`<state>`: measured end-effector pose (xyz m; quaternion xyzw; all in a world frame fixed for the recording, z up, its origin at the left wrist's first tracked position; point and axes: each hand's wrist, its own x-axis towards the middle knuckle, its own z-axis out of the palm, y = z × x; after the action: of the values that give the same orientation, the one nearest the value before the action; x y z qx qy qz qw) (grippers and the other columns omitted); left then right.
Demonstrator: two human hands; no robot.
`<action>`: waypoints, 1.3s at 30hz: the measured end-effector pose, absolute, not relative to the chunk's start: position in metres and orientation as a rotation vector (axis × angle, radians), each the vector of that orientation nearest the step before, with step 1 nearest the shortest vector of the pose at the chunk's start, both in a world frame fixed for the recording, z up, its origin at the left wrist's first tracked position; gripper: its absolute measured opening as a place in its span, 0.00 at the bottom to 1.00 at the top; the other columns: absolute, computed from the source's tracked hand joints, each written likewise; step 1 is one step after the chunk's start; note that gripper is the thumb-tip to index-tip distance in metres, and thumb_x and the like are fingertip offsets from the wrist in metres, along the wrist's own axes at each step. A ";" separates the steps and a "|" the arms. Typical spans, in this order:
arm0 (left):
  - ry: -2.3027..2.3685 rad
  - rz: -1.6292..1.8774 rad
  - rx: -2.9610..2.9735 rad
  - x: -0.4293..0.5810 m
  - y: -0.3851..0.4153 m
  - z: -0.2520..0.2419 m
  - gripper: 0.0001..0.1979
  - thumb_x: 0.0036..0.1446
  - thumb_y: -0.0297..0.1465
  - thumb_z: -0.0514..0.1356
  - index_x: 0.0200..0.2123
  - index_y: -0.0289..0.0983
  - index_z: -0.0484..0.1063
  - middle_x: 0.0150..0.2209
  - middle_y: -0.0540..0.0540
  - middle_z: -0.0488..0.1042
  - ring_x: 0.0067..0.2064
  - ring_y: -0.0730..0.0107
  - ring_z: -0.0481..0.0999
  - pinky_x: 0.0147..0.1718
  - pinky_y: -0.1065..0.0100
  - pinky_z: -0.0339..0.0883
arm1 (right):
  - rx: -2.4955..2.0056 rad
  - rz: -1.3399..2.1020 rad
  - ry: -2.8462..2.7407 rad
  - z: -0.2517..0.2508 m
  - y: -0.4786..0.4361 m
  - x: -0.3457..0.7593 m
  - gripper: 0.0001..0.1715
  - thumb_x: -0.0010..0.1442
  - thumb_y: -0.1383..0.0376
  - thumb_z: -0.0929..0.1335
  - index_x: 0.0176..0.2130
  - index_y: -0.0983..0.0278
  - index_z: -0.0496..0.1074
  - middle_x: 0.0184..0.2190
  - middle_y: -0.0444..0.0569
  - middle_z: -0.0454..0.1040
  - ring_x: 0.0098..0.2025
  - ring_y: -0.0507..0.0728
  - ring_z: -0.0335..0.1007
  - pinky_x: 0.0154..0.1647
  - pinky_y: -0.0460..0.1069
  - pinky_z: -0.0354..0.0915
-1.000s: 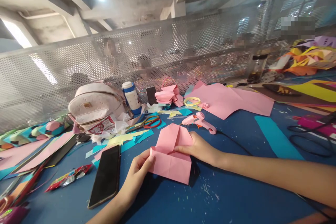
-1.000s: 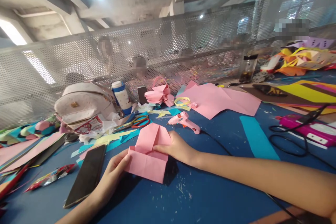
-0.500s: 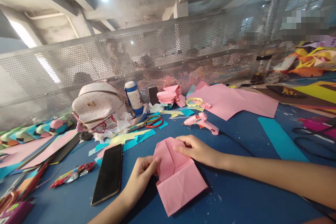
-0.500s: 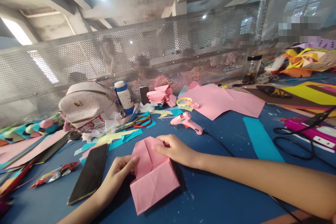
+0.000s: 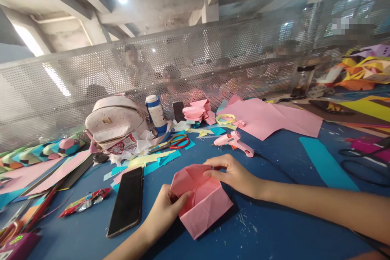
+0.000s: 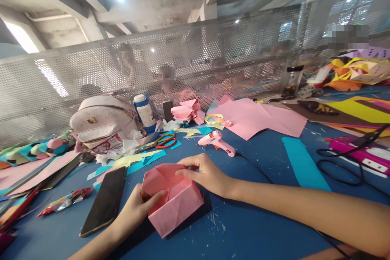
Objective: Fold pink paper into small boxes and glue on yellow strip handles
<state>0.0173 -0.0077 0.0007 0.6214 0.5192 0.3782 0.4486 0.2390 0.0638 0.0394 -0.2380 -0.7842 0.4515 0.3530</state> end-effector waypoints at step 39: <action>1.169 0.770 1.413 0.012 -0.011 0.038 0.16 0.49 0.40 0.66 0.26 0.31 0.81 0.16 0.50 0.68 0.19 0.78 0.59 0.19 0.75 0.49 | -0.653 1.044 -2.493 0.083 0.047 0.244 0.06 0.50 0.73 0.67 0.25 0.65 0.66 0.22 0.37 0.59 0.24 0.47 0.51 0.22 0.43 0.48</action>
<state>0.0121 -0.0112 0.0376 0.5958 0.4927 0.3247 0.5449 0.2441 0.0472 0.0825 -0.2310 -0.8820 0.3694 0.1796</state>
